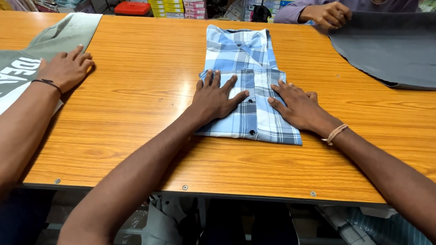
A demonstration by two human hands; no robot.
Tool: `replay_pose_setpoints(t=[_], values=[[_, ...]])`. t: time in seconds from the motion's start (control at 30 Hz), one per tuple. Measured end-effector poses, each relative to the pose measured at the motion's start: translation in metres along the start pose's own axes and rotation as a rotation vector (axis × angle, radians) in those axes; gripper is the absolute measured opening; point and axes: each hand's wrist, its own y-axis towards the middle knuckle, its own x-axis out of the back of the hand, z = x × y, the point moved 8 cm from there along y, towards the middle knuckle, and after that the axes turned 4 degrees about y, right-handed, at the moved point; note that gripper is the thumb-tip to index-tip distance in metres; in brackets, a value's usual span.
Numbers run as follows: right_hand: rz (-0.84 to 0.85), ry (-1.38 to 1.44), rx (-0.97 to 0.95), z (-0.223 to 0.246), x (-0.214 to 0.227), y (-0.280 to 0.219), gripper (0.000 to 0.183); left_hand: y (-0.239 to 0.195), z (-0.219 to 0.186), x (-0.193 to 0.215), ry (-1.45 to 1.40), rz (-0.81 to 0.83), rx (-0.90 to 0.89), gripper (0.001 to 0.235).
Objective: Folding a blue and white checkered button-down shirt on a wooden table.
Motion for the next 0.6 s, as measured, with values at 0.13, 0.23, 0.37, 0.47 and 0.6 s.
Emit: replay_pose_setpoints(t=[0.13, 0.23, 0.37, 0.47, 0.6], values=[[0.005, -0.002, -0.002, -0.0016, -0.0015, 0.0012, 0.082, 0.0000, -0.0004, 0.0006, -0.001, -0.005, -0.001, 0.094], [0.006, 0.005, 0.002, -0.0026, -0.0026, 0.0022, 0.082, 0.0001, -0.0005, 0.0014, 0.007, -0.011, 0.000, 0.094], [0.010, -0.006, -0.005, -0.0033, -0.0031, 0.0027, 0.082, -0.0004, -0.0010, 0.0019, 0.012, -0.006, -0.003, 0.093], [0.008, -0.010, -0.003, -0.0019, -0.0024, 0.0016, 0.082, -0.0021, -0.0015, 0.0021, 0.018, -0.005, -0.005, 0.093], [0.020, -0.005, -0.007, -0.0050, -0.0049, 0.0038, 0.082, -0.0002, -0.0016, 0.0027, 0.033, -0.001, -0.004, 0.094]])
